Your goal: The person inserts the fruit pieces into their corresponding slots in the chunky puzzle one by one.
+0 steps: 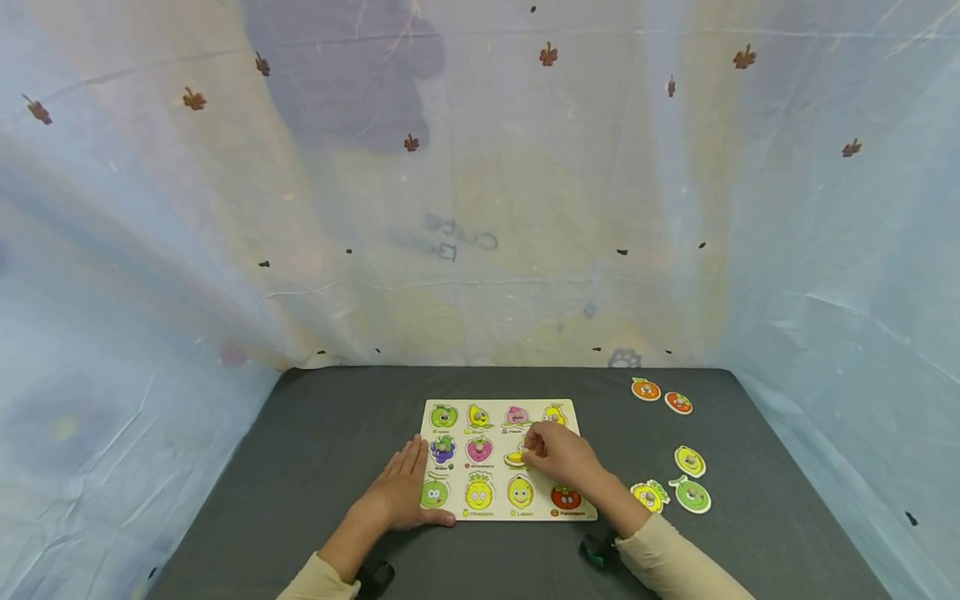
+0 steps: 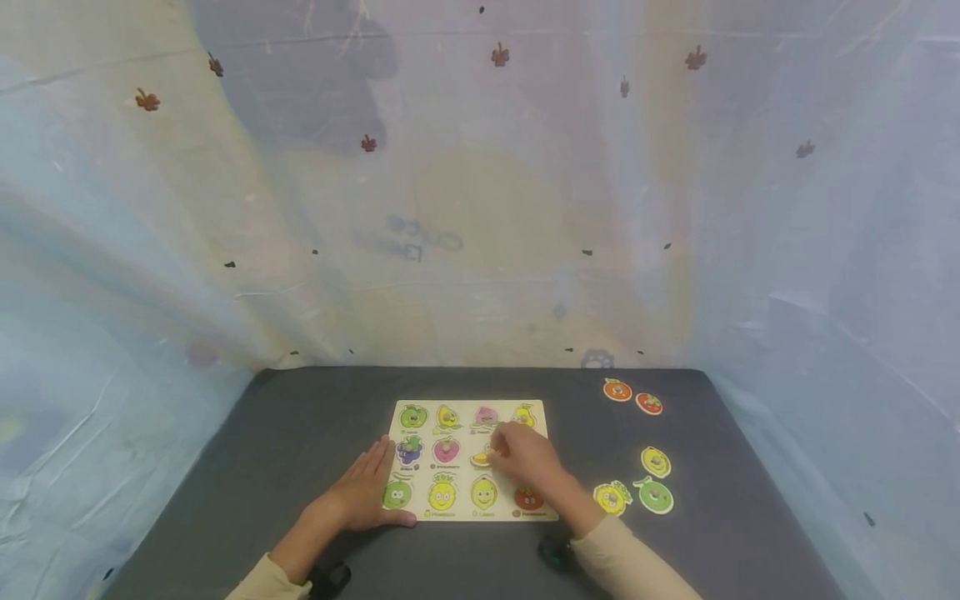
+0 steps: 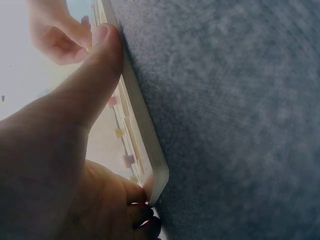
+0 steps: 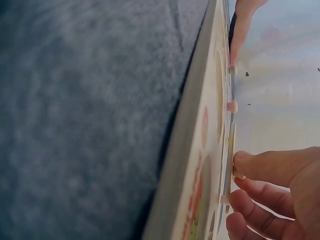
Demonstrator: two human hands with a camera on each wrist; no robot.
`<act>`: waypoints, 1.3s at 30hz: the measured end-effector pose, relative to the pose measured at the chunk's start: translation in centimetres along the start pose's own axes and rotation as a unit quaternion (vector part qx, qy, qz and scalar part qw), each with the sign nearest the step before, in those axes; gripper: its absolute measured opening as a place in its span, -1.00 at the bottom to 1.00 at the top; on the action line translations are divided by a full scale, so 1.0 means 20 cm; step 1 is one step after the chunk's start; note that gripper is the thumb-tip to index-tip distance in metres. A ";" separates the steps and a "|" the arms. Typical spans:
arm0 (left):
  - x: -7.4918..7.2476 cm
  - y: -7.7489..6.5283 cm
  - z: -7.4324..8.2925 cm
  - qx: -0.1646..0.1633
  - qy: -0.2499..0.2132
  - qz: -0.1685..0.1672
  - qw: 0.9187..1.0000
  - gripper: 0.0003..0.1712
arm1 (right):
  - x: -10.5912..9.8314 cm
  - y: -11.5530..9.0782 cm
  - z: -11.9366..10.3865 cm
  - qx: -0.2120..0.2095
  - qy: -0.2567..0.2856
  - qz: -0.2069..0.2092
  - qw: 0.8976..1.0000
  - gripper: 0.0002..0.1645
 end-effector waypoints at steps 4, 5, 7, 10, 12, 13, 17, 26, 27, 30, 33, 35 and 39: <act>0.00 0.00 0.00 0.001 0.000 0.000 1.000 0.59 | 0.01 0.01 -0.01 -0.002 -0.001 0.000 1.000 -0.77; 0.00 0.00 0.00 0.001 -0.001 0.000 1.000 0.59 | 0.01 0.01 -0.01 -0.005 -0.003 0.002 1.000 -0.77; 0.00 0.00 0.00 0.000 -0.002 0.000 1.000 0.59 | 0.01 0.02 0.00 -0.001 -0.006 0.000 1.000 -0.77; 0.00 0.00 0.00 0.000 -0.003 0.000 1.000 0.58 | 0.02 0.03 0.00 0.004 -0.006 -0.004 1.000 -0.79; 0.00 0.00 0.00 -0.001 -0.002 0.000 1.000 0.59 | 0.02 0.03 0.01 0.006 -0.005 -0.008 1.000 -0.80; 0.00 0.00 0.00 -0.001 -0.001 0.000 1.000 0.59 | 0.02 0.03 0.01 0.006 -0.004 -0.008 1.000 -0.81; 0.00 0.00 0.01 0.001 0.000 0.000 1.000 0.58 | 0.02 0.03 0.01 -0.002 -0.006 -0.005 1.000 -0.80; 0.01 0.01 0.00 0.000 -0.003 -0.005 1.000 0.59 | 0.02 0.04 0.01 0.004 -0.006 -0.007 1.000 -0.79; 0.01 0.01 0.00 0.001 -0.005 -0.005 1.000 0.59 | 0.02 0.04 0.00 0.004 -0.004 -0.008 1.000 -0.79; 0.01 0.01 0.00 0.003 -0.006 -0.008 1.000 0.60 | 0.02 0.03 0.00 0.005 0.000 -0.010 1.000 -0.79; 0.00 0.00 0.00 0.001 -0.005 -0.002 1.000 0.59 | 0.01 0.03 0.00 0.006 0.003 -0.010 1.000 -0.79; 0.00 0.00 0.00 -0.001 -0.004 -0.001 1.000 0.59 | 0.01 0.03 0.00 0.007 0.001 -0.010 1.000 -0.79; 0.00 0.00 0.00 -0.002 -0.002 0.000 1.000 0.59 | 0.02 0.04 0.01 0.013 -0.004 -0.012 1.000 -0.79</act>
Point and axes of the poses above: each hand's wrist, its own y-axis towards the middle knuckle, its own x-axis out of the palm, z = x × y, the point moved 8 cm from there along y, towards the middle knuckle, and after that the axes turned 13 degrees about -z, right-handed, at the moved point
